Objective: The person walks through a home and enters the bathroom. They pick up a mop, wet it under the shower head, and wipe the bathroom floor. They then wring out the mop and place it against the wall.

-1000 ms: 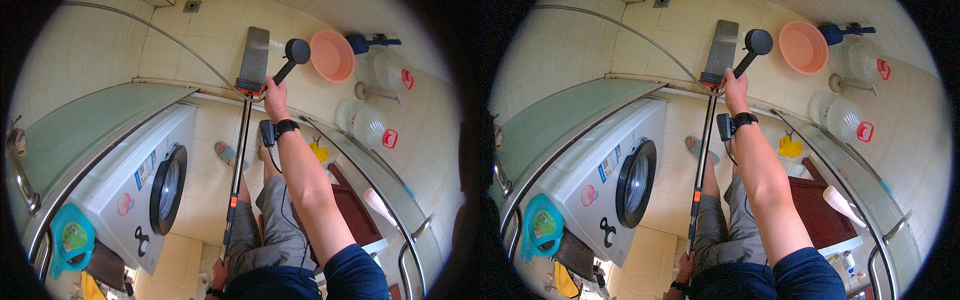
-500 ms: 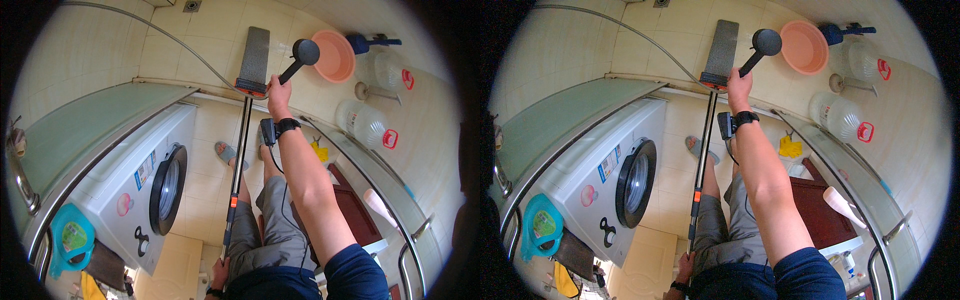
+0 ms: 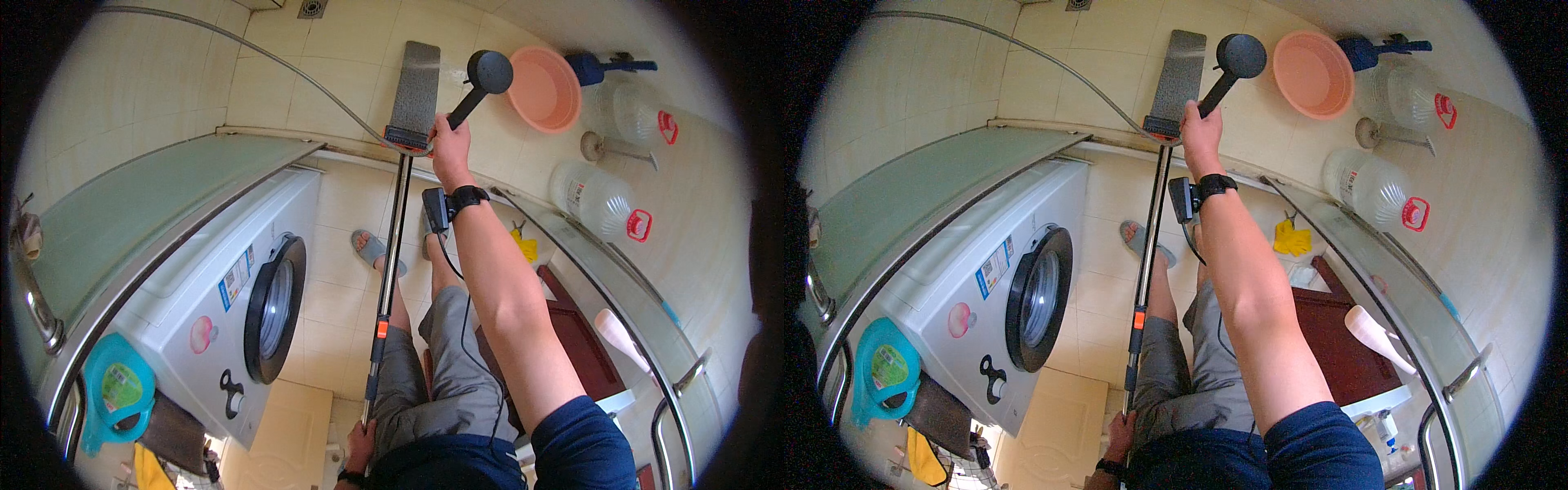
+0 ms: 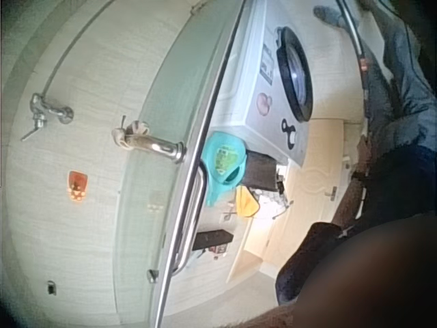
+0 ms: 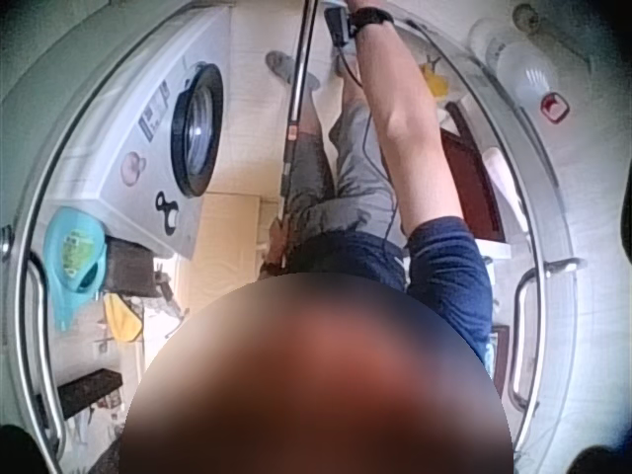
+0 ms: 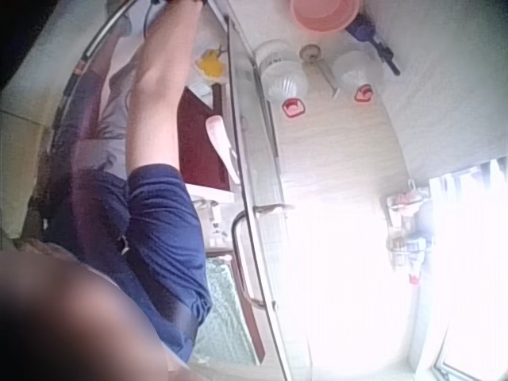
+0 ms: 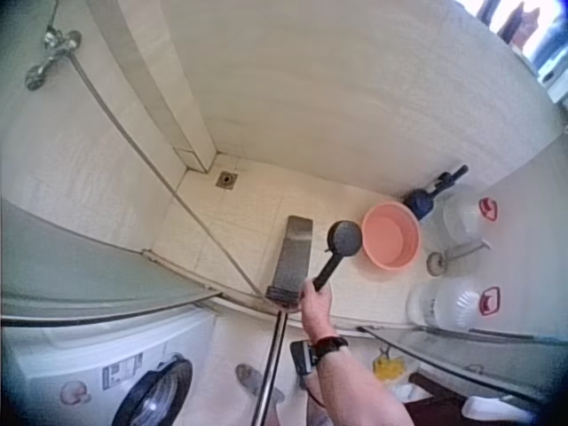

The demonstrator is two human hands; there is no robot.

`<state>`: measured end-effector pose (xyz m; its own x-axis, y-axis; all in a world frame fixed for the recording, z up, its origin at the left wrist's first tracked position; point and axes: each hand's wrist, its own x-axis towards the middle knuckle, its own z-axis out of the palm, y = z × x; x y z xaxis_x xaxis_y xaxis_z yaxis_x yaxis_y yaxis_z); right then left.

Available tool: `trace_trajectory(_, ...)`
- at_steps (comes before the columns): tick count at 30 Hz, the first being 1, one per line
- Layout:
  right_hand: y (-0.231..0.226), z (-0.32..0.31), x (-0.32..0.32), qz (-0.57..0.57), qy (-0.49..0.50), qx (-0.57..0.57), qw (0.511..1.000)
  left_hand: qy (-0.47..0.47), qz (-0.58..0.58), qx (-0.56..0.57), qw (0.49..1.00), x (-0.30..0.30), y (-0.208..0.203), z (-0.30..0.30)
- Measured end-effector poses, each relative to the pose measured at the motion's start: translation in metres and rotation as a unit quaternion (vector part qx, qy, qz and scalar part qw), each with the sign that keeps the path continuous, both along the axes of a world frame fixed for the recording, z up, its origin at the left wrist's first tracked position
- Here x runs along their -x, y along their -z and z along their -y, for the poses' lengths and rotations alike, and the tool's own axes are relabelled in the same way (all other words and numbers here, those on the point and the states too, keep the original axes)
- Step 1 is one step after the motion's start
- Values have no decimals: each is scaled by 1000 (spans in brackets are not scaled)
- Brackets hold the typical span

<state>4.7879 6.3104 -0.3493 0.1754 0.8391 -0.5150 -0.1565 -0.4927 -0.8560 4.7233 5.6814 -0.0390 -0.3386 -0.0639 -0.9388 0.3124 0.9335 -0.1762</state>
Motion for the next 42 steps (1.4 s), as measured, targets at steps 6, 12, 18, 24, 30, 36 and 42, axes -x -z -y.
trace_trajectory(6, 1, -6, -4, 45, 4, 15, 999, -7, -2, -4, 1000, -1, 3, 10)
trace_trajectory(12, 0, -10, -10, 22, 19, 6, 1000, -23, 0, -4, 1000, -2, 5, 16)
trace_trajectory(18, 4, -11, -16, 35, 59, 12, 998, 0, -1, 0, 1000, -1, 4, 13)
trace_trajectory(24, 7, -16, -25, 38, 48, -4, 998, 6, 2, 10, 1000, 0, 3, 5)
trace_trajectory(30, 12, -23, -27, 50, 54, -25, 997, -8, 0, -6, 1000, -1, 1, 4)
trace_trajectory(36, 13, -26, -28, 52, 39, -23, 998, 1, -2, -7, 1000, -2, 1, 0)
trace_trajectory(42, 8, -28, -25, 0, 27, -17, 999, 2, 2, 14, 1000, -2, 2, 1)
